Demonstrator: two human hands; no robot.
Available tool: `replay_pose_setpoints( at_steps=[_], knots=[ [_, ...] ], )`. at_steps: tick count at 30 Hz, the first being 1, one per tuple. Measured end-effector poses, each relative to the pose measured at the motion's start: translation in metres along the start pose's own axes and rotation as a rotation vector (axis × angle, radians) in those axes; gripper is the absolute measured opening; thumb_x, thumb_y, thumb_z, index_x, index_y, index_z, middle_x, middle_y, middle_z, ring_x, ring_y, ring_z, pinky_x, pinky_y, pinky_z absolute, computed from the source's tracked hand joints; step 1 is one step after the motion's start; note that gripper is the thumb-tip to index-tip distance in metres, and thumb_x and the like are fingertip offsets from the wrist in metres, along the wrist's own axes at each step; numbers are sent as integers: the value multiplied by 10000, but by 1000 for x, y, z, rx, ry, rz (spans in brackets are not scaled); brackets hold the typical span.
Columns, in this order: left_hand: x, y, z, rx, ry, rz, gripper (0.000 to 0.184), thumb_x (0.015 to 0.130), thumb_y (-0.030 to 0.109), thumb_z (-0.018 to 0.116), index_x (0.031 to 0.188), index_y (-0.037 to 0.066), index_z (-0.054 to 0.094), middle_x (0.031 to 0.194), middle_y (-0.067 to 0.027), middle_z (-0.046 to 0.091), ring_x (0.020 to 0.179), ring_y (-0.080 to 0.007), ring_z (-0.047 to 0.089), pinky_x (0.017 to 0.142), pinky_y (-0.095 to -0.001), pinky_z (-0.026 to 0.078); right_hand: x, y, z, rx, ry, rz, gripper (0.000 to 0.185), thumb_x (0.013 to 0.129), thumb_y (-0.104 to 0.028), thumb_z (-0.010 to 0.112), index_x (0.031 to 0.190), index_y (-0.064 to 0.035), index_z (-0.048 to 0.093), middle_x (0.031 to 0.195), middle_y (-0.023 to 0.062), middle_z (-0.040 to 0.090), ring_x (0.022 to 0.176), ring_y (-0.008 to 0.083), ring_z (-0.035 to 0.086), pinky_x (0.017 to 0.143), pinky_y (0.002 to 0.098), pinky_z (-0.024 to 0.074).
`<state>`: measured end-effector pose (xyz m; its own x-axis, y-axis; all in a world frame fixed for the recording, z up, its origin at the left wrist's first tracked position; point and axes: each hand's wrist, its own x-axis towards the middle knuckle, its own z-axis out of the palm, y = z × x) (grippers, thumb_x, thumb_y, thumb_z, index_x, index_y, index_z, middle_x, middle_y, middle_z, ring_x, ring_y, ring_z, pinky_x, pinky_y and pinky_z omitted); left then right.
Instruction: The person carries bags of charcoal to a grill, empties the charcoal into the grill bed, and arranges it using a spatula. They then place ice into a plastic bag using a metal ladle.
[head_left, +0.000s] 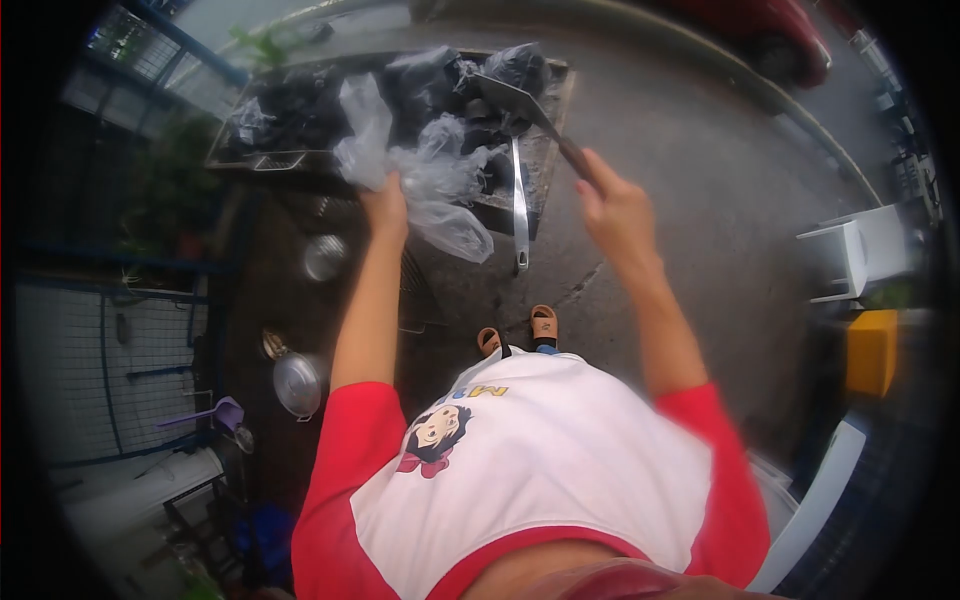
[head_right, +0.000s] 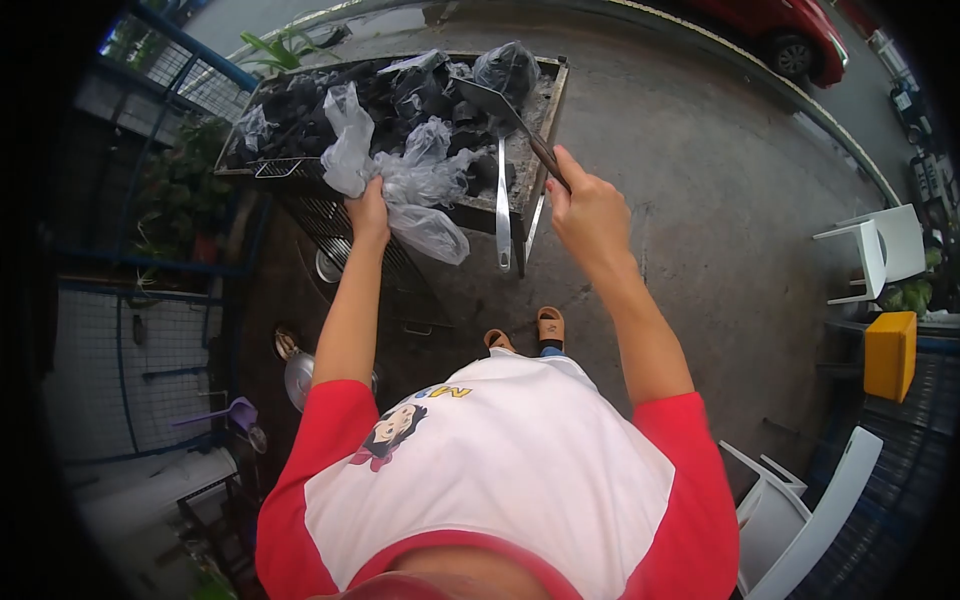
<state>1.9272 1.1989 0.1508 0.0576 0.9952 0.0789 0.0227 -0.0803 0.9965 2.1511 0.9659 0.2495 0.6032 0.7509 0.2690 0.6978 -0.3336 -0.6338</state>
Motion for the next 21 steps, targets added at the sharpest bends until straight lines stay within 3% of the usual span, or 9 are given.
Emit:
replay_pose_setpoints(
  at_steps=[2, 4, 8, 11, 13, 16, 17, 18, 21],
  knots=[
    [-12, -23, -8, -5, 91, -23, 516, 822, 64, 631, 1294, -46, 454, 1267, -127, 537, 1139, -247, 526, 977, -332, 388, -7, -3, 0, -26, -13, -25, 385, 857, -242, 602, 1233, -161, 592, 791, 148, 659, 751, 359, 637, 656, 455, 484],
    [-24, -22, -8, -187, 164, -218, 528, 815, 67, 680, 1285, -38, 465, 1247, -124, 547, 1121, -245, 533, 974, -335, 394, -12, -9, 0, -84, -78, -126, 399, 857, -236, 605, 1249, -166, 580, 764, 141, 649, 717, 347, 638, 628, 443, 492],
    [-27, -17, -7, -119, 125, -160, 546, 799, 65, 720, 1275, -31, 471, 1246, -120, 544, 1128, -250, 527, 974, -340, 397, -21, -27, 26, -141, -131, -254, 405, 867, -234, 594, 1266, -169, 569, 725, 142, 629, 686, 329, 643, 594, 423, 508],
    [-32, -13, 1, -158, 133, -141, 439, 767, 68, 717, 1158, -57, 561, 1132, -128, 601, 982, -237, 590, 882, -347, 461, -15, -25, 65, -379, -316, -365, 480, 847, -126, 548, 1325, -138, 514, 786, 152, 620, 657, 307, 660, 542, 410, 525],
    [-42, 2, 6, -303, -68, -383, 434, 754, -38, 682, 1162, -28, 533, 1044, -107, 612, 913, -232, 615, 785, -356, 503, -13, -27, 92, -417, -339, -372, 503, 847, -112, 539, 1346, -150, 493, 797, 155, 617, 664, 315, 660, 561, 409, 531],
    [-56, 12, 13, -319, -39, -425, 409, 736, -80, 634, 1131, -23, 546, 946, -94, 617, 811, -220, 626, 699, -355, 516, -5, -43, 111, -467, -391, -388, 565, 828, -72, 515, 1385, -138, 449, 824, 165, 609, 674, 322, 663, 578, 408, 545],
    [-56, 12, 6, -369, -134, -481, 428, 725, -72, 621, 1142, -18, 542, 979, -90, 605, 867, -218, 616, 739, -352, 505, -2, -42, 119, -463, -361, -400, 570, 829, -72, 512, 1390, -142, 443, 818, 162, 608, 675, 321, 663, 574, 407, 544],
    [-67, 28, 6, -369, -133, -484, 428, 725, -72, 621, 1142, -18, 542, 979, -90, 605, 867, -218, 616, 739, -352, 505, 2, -45, 123, -459, -329, -413, 574, 830, -71, 510, 1395, -145, 438, 812, 160, 606, 676, 321, 664, 569, 407, 544],
    [-95, 53, 4, -162, -115, -175, 478, 696, -39, 646, 1159, -21, 529, 1063, -84, 580, 963, -204, 583, 813, -326, 472, 15, -50, 134, -429, -338, -425, 498, 843, -92, 504, 1340, -109, 483, 819, 177, 632, 703, 329, 673, 592, 419, 548]
  ],
)
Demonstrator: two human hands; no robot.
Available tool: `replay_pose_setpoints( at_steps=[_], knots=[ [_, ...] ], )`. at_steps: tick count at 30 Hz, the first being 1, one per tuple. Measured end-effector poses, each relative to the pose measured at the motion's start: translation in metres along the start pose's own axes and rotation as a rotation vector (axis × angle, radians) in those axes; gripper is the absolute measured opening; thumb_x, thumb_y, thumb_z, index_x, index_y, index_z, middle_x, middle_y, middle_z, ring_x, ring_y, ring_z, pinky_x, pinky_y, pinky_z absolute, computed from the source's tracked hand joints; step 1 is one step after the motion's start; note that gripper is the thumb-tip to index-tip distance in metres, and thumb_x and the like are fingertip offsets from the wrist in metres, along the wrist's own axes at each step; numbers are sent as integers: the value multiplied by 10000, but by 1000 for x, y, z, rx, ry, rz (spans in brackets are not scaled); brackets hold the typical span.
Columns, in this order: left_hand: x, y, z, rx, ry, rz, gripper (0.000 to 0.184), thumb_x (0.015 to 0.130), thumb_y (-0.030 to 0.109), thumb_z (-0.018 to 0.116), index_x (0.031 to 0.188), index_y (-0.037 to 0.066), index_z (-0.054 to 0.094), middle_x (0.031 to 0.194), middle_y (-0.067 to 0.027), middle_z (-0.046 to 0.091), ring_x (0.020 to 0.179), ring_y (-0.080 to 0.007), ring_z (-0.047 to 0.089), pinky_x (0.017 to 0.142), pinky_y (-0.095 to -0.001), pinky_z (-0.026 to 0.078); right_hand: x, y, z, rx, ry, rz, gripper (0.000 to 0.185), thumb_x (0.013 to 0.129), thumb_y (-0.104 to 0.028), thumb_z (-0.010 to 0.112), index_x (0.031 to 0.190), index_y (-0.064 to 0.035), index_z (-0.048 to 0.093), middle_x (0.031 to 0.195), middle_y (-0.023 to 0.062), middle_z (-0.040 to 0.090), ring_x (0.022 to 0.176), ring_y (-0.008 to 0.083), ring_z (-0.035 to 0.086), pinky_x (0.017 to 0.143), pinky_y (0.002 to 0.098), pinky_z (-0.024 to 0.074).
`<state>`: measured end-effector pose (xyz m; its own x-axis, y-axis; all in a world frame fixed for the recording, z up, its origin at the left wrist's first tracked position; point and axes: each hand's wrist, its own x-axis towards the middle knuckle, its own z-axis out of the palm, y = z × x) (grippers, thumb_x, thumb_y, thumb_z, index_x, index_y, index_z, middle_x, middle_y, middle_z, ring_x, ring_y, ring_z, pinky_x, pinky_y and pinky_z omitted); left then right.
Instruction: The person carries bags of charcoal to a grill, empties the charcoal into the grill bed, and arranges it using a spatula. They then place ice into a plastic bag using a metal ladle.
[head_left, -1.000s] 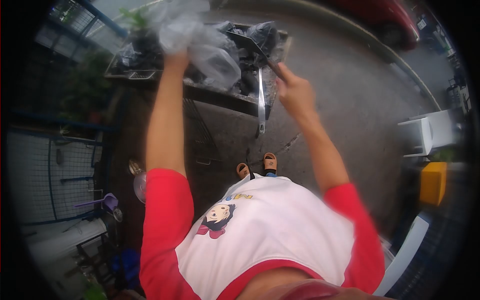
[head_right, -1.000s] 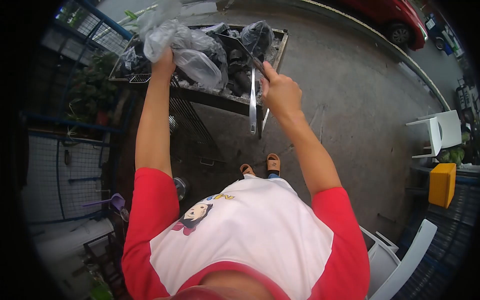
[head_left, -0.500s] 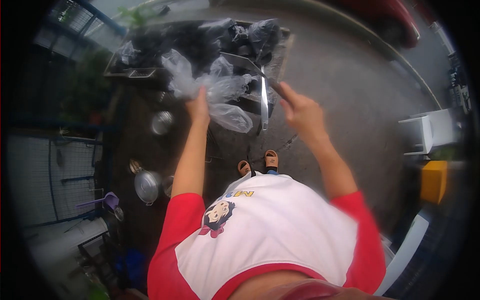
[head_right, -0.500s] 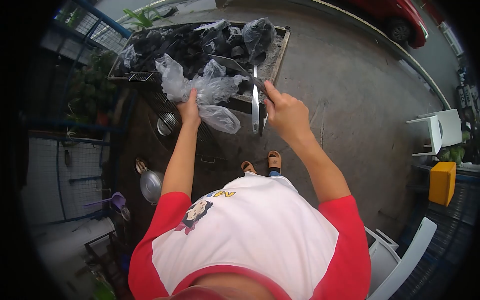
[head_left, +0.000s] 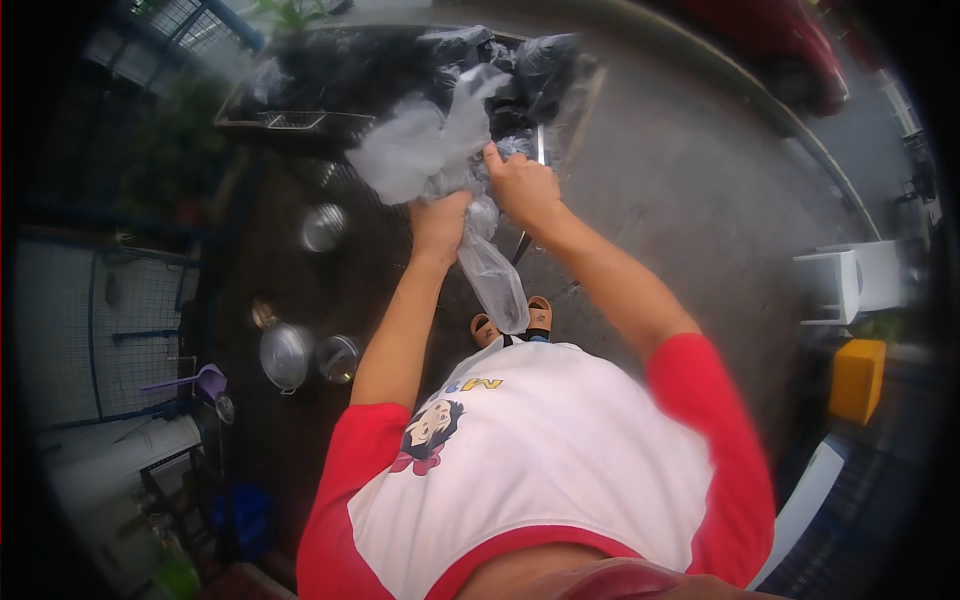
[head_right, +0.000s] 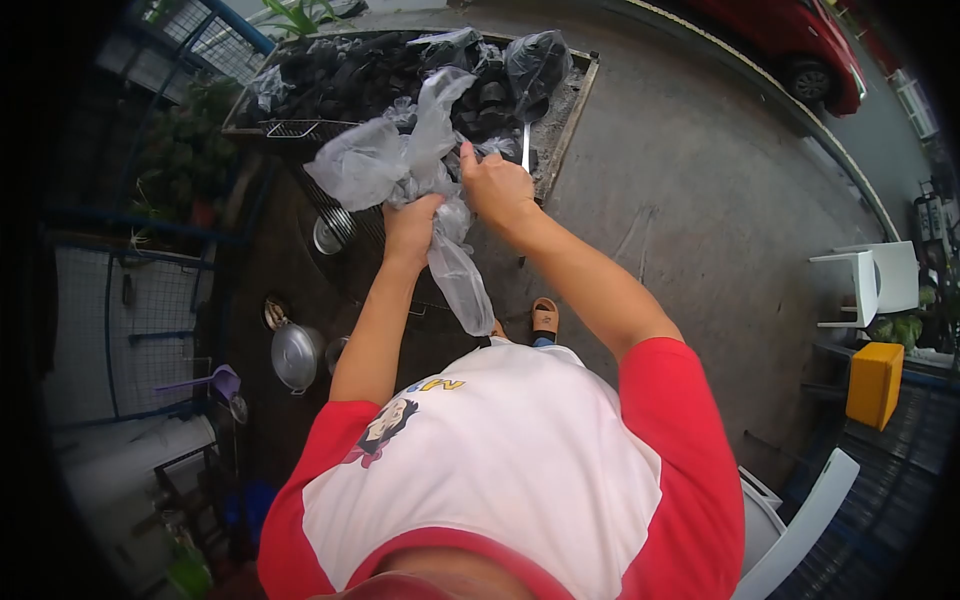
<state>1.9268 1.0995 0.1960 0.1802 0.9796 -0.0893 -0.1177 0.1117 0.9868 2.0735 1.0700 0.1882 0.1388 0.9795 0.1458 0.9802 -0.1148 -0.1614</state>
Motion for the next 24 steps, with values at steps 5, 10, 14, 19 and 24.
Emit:
replay_pose_setpoints(
  at_steps=[5, 10, 14, 19, 24],
  knots=[
    [-9, 20, -51, -79, 230, -106, 251, 785, 130, 636, 960, -50, 638, 923, -87, 634, 810, -188, 612, 706, -333, 491, 6, 14, -51, 185, -4, 178, 404, 855, -196, 544, 1252, -122, 544, 859, 212, 667, 795, 386, 663, 700, 482, 525],
    [-16, -2, -68, -193, 294, -188, 335, 799, 121, 640, 1075, -61, 587, 1035, -100, 615, 925, -205, 608, 792, -336, 489, -9, 48, -86, 233, 141, 330, 382, 868, -237, 559, 1242, -159, 553, 865, 191, 674, 841, 396, 647, 735, 495, 508],
    [-12, -61, -40, -139, 5, -312, 428, 806, 115, 656, 1183, -34, 520, 1106, -114, 589, 986, -231, 592, 838, -350, 480, -28, 61, -100, 258, 256, 322, 375, 868, -258, 573, 1235, -182, 578, 847, 171, 676, 834, 378, 643, 721, 478, 498],
    [-19, -85, 25, 35, -212, -503, 576, 798, 256, 742, 1215, -53, 492, 1167, -150, 571, 1022, -240, 585, 842, -377, 484, -66, 73, -99, 287, 371, 318, 362, 863, -265, 589, 1217, -194, 602, 828, 162, 674, 814, 363, 643, 704, 464, 491],
    [-28, -95, 58, 194, -317, -524, 439, 735, 190, 807, 1044, -56, 615, 1030, -136, 645, 913, -219, 625, 771, -350, 493, -81, 85, -96, 191, 322, 424, 384, 847, -249, 612, 1227, -195, 595, 845, 155, 676, 812, 365, 643, 703, 465, 495]
  ],
)
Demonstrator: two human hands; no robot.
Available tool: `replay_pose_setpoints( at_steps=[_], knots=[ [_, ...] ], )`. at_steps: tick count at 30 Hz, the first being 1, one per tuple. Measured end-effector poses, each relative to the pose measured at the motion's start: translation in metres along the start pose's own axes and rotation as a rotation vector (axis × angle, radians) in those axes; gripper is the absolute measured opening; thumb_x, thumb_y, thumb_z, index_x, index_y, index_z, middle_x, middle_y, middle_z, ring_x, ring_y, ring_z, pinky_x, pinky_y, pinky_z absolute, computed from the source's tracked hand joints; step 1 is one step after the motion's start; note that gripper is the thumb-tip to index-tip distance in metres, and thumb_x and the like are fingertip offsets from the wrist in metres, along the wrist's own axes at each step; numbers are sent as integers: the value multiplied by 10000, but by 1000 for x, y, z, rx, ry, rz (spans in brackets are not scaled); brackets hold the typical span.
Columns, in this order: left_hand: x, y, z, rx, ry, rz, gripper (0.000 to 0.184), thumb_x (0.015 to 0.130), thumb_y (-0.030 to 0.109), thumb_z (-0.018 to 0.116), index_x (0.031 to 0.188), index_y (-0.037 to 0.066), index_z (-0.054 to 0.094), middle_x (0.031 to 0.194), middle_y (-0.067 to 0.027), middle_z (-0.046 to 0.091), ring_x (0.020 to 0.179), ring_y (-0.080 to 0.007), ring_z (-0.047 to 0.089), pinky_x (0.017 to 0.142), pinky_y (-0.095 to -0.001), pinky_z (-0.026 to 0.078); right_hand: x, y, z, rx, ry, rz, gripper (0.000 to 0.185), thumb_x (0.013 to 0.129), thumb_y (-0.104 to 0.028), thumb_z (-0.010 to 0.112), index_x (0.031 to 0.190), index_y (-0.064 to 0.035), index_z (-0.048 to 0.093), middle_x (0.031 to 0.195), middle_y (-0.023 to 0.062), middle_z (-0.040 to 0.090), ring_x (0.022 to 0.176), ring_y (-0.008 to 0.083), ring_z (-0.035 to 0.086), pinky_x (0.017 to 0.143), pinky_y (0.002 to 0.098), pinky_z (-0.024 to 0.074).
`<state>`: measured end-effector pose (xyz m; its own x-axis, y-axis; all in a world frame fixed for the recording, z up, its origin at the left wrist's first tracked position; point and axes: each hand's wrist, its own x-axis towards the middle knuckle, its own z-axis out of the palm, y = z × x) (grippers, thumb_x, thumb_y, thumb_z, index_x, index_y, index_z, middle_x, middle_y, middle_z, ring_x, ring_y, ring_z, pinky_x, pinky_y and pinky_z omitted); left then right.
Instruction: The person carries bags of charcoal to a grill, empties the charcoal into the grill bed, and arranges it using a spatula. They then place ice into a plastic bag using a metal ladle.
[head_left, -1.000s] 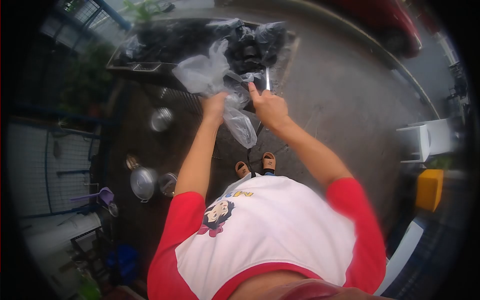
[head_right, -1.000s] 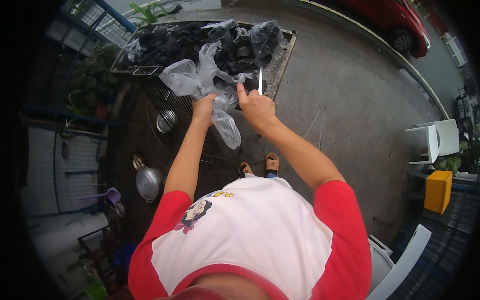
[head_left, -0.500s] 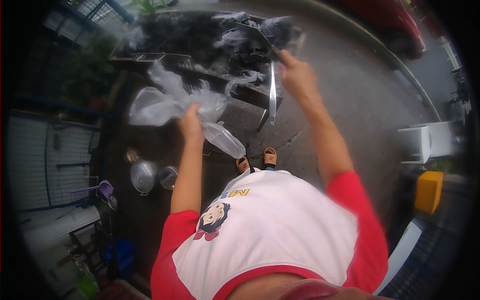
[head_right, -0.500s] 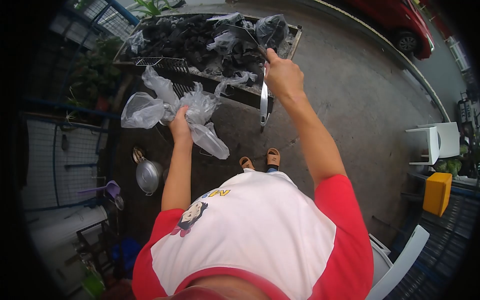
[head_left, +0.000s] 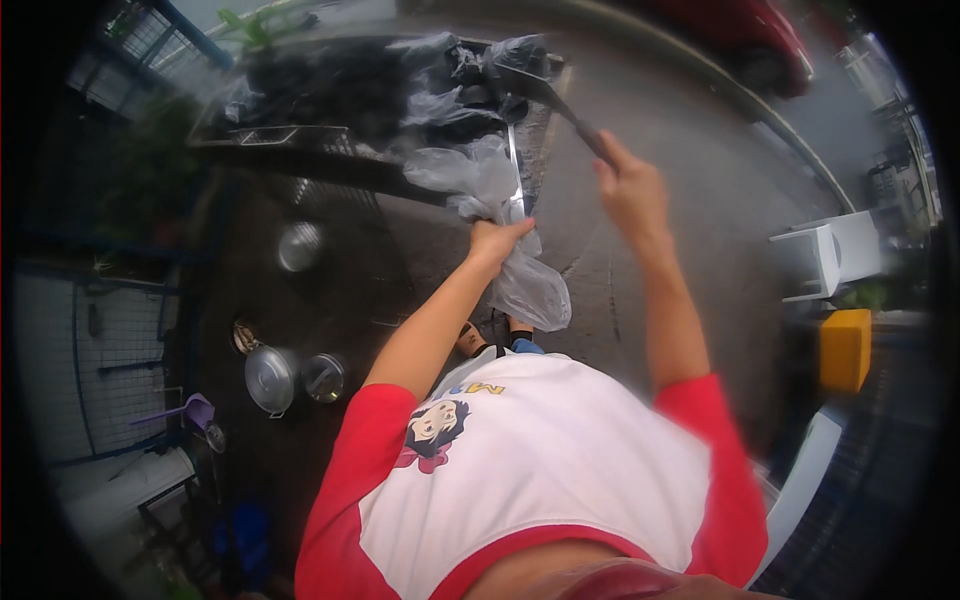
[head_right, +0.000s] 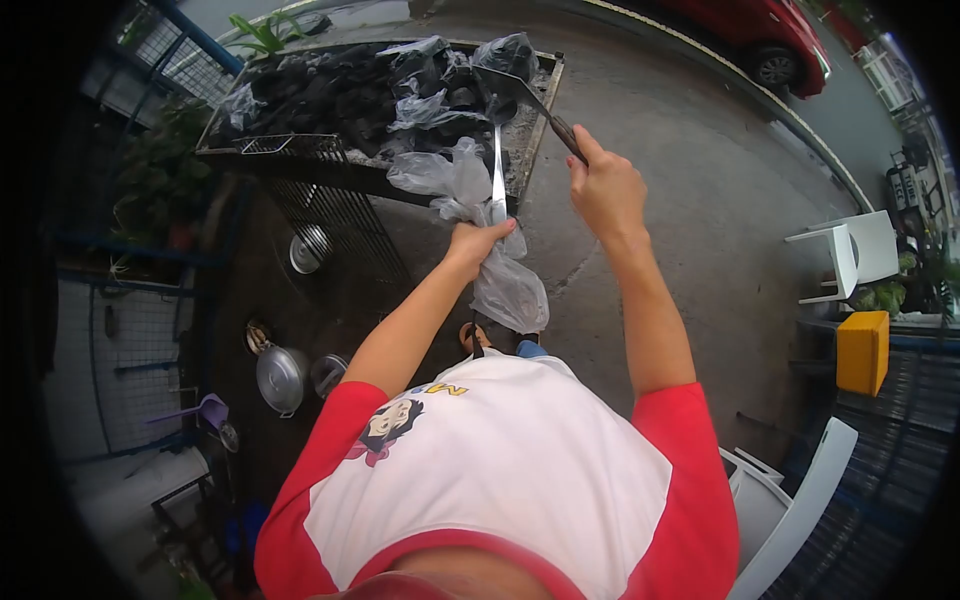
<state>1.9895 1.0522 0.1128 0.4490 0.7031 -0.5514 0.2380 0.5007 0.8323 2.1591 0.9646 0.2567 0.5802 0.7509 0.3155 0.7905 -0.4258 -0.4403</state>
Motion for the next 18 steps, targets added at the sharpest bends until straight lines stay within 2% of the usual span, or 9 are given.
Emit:
replay_pose_setpoints(
  at_steps=[4, 6, 7, 9, 10, 13, 16, 17, 18],
  knots=[
    [-4, 2, -9, -82, -77, 0, 439, 763, 163, 790, 1088, -54, 592, 1046, -135, 635, 922, -208, 623, 762, -340, 501, 36, 22, 9, -50, 146, -60, 400, 843, -249, 617, 1240, -204, 586, 887, 153, 678, 821, 364, 645, 712, 463, 501],
    [-14, 3, -24, -156, -229, -32, 599, 819, 354, 734, 1202, -56, 522, 1115, -138, 607, 1010, -205, 599, 832, -354, 496, 55, 25, 9, -152, 159, -63, 405, 850, -258, 610, 1251, -218, 579, 916, 149, 680, 836, 353, 649, 721, 454, 509],
    [-21, 4, -33, -154, -225, -32, 599, 819, 354, 734, 1202, -56, 522, 1115, -138, 607, 1010, -205, 599, 832, -354, 496, 59, 25, 9, -149, 158, -63, 405, 850, -258, 610, 1251, -218, 579, 916, 149, 680, 836, 353, 649, 721, 454, 509],
    [-40, 10, -43, -444, -422, -135, 721, 865, 569, 582, 1279, -11, 475, 1169, -128, 578, 1071, -217, 568, 867, -366, 486, 65, 24, 9, -121, 165, -50, 406, 857, -268, 602, 1259, -226, 572, 915, 145, 681, 845, 347, 652, 721, 452, 513],
    [-45, 10, -44, -444, -418, -136, 721, 865, 569, 582, 1279, -11, 475, 1169, -128, 578, 1071, -217, 568, 867, -366, 486, 65, 22, 9, -118, 163, -51, 406, 857, -268, 602, 1259, -226, 572, 915, 145, 681, 845, 347, 652, 721, 452, 513],
    [-45, -2, -35, -464, -450, -30, 798, 878, 668, 444, 1328, 9, 442, 1265, -140, 539, 1153, -261, 529, 922, -406, 456, 63, 18, 14, -131, 164, -27, 393, 862, -272, 594, 1251, -226, 580, 909, 141, 683, 849, 349, 652, 729, 455, 513],
    [-30, 0, -7, -38, 26, 32, 760, 894, 610, 483, 1325, -15, 454, 1357, -201, 486, 1238, -299, 483, 981, -404, 397, 62, 17, 27, -137, 107, -20, 394, 863, -272, 592, 1254, -226, 578, 917, 141, 684, 854, 354, 650, 734, 458, 512],
    [-28, 2, 0, -42, 24, 37, 760, 894, 610, 483, 1325, -15, 454, 1357, -201, 486, 1238, -299, 483, 981, -404, 397, 63, 16, 29, -139, 96, -1, 395, 865, -274, 590, 1257, -229, 576, 920, 142, 683, 856, 355, 650, 734, 454, 513],
    [-25, 4, 7, 91, 104, 68, 685, 877, 533, 547, 1279, -20, 500, 1289, -201, 540, 1189, -298, 524, 956, -391, 411, 65, 16, 29, -142, 85, 17, 396, 867, -276, 588, 1260, -232, 574, 924, 143, 683, 857, 355, 651, 734, 451, 515]
  ],
)
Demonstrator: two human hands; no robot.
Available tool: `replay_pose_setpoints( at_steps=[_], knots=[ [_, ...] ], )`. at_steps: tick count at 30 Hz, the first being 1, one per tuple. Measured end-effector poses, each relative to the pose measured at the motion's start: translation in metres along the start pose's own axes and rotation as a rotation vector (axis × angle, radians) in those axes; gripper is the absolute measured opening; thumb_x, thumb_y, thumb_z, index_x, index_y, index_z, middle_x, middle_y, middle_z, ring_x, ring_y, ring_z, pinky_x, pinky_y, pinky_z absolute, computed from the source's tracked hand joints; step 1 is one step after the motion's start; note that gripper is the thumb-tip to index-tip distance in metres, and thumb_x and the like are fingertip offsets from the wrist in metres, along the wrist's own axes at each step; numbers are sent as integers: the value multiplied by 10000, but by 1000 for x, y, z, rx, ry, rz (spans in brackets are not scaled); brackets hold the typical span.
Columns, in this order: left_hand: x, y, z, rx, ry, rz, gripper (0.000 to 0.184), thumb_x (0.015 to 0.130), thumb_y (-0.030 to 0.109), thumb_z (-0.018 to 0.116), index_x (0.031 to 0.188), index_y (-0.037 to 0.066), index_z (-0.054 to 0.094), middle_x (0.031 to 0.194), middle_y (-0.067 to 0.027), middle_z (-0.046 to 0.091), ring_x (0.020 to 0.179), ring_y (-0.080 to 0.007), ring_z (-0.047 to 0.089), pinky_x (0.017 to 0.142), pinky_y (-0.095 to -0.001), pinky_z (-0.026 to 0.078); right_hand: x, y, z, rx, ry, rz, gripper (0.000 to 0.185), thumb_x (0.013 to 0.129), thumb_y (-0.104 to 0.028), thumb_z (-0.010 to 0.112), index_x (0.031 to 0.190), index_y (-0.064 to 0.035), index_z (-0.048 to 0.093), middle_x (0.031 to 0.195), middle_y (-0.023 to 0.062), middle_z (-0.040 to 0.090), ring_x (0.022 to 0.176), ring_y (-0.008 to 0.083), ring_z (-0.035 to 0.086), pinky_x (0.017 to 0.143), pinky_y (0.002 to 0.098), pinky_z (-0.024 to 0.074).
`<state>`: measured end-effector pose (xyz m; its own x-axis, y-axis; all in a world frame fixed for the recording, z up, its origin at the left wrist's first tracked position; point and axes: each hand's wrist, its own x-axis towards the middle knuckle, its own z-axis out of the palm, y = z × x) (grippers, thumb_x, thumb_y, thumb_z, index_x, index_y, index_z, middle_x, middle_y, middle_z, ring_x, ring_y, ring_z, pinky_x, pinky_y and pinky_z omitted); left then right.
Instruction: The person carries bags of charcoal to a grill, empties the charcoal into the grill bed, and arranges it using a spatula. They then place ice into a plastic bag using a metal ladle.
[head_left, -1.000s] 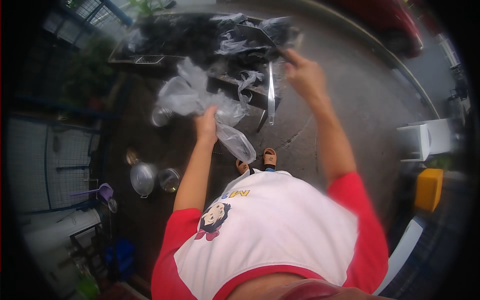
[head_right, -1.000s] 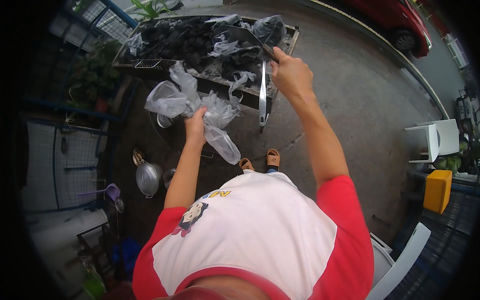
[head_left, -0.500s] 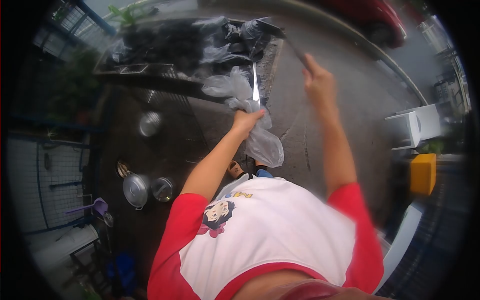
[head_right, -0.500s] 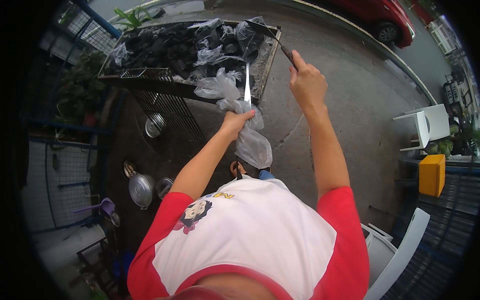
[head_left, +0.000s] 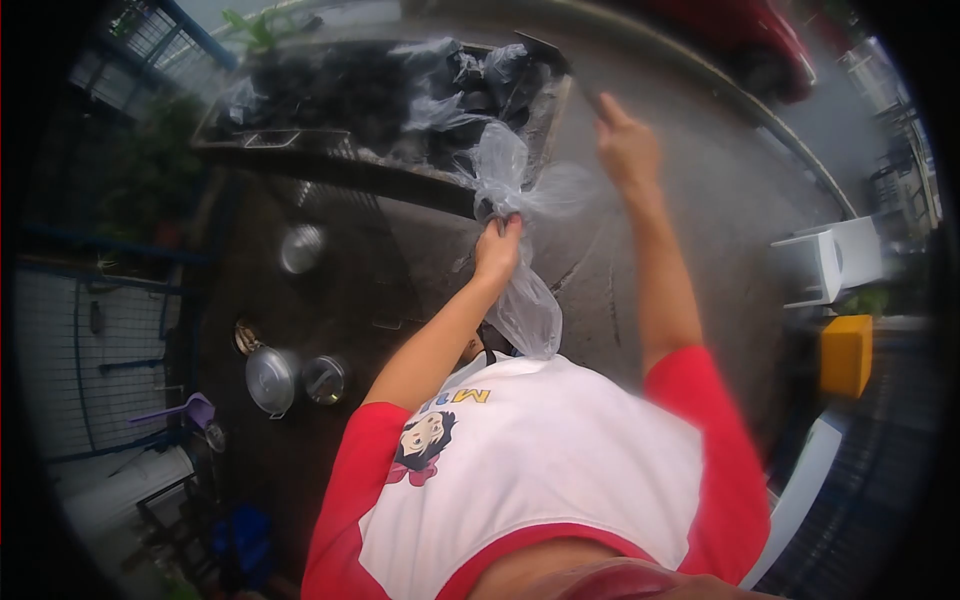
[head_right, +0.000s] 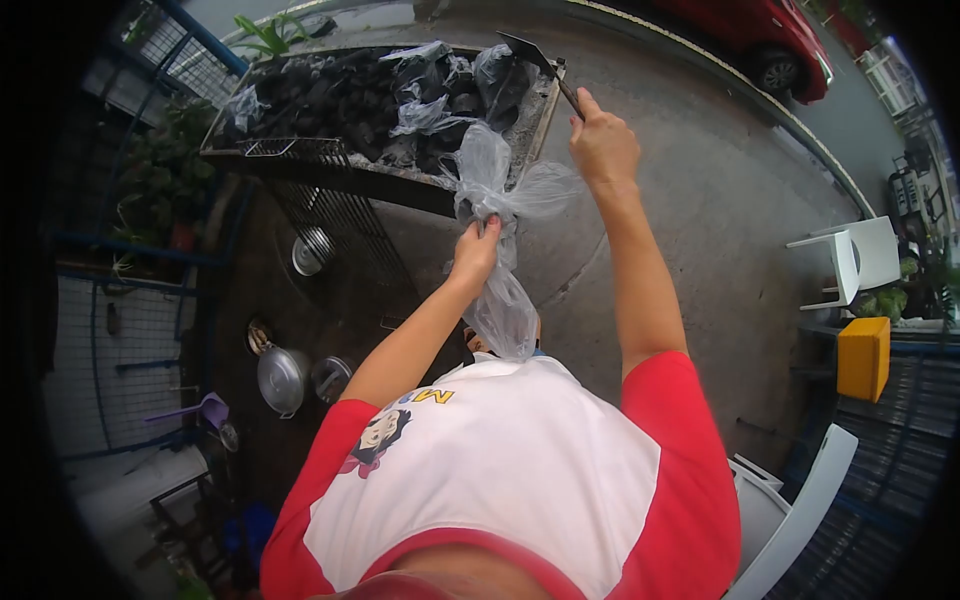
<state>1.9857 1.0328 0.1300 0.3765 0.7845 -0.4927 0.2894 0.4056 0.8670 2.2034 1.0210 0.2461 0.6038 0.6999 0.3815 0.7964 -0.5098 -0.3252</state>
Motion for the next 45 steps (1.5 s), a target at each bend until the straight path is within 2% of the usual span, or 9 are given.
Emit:
replay_pose_setpoints(
  at_steps=[4, 7, 14, 19, 26, 31, 35, 41, 45],
  knots=[
    [33, -17, 13, 44, 72, 62, 347, 843, 212, 641, 1100, -20, 618, 1028, -115, 660, 947, -211, 602, 824, -345, 453, 17, 8, -4, 17, 55, -36, 408, 868, -281, 589, 1273, -244, 564, 910, 138, 680, 834, 352, 654, 724, 451, 517],
    [40, -11, 10, -92, -43, -26, 280, 823, 126, 642, 1061, -21, 625, 933, -74, 656, 853, -158, 594, 752, -311, 467, 27, 0, -8, 20, 106, -63, 402, 879, -274, 575, 1279, -249, 559, 881, 130, 669, 800, 354, 656, 709, 457, 522],
    [5, 28, -46, -261, -214, 25, 266, 844, 99, 600, 1080, -23, 623, 984, -56, 648, 891, -145, 590, 791, -294, 457, 40, 7, -21, -293, -162, -255, 451, 877, -102, 481, 1296, -256, 544, 859, 139, 646, 769, 308, 672, 661, 424, 534],
    [-35, 51, -98, -56, -269, 120, 286, 862, 73, 576, 1130, -24, 604, 1054, -51, 639, 957, -140, 584, 868, -290, 443, 47, 19, -54, -242, -156, -225, 415, 873, -134, 513, 1271, -240, 567, 864, 139, 666, 809, 320, 666, 694, 428, 530],
    [-61, 64, -135, -26, -71, 287, 242, 854, 117, 600, 1050, -22, 629, 926, -42, 658, 834, -98, 578, 749, -257, 461, 46, -9, -110, -66, -170, -141, 367, 833, -202, 617, 1200, -219, 628, 977, 121, 686, 902, 318, 652, 788, 422, 513],
    [-53, 63, -147, 5, 51, 328, 246, 850, 96, 599, 1060, -31, 620, 949, -68, 664, 866, -122, 589, 777, -285, 465, 63, -32, -7, -72, -442, -225, 365, 818, -169, 619, 1179, -212, 640, 1030, 119, 677, 966, 312, 637, 823, 419, 508],
    [-47, 53, -150, 1, 120, 409, 244, 853, 90, 594, 1063, -35, 614, 964, -78, 667, 875, -124, 591, 787, -288, 463, 62, -48, -8, -109, -411, -267, 356, 822, -168, 597, 1172, -215, 642, 1010, 121, 677, 955, 317, 638, 817, 424, 510],
    [-45, 53, -143, 139, 237, 442, 260, 832, 109, 600, 1048, -34, 603, 920, -127, 679, 850, -184, 633, 764, -319, 473, 71, -56, -105, -215, -213, -219, 317, 827, -144, 585, 1128, -206, 663, 967, 106, 685, 918, 300, 652, 773, 411, 516],
    [-28, 47, -132, 231, 211, 433, 244, 813, 114, 586, 1014, -24, 601, 926, -214, 661, 861, -314, 655, 749, -372, 478, 99, -51, -27, -427, -361, -307, 301, 796, -80, 570, 1058, -176, 682, 945, 108, 688, 921, 302, 655, 779, 403, 522]
  ],
)
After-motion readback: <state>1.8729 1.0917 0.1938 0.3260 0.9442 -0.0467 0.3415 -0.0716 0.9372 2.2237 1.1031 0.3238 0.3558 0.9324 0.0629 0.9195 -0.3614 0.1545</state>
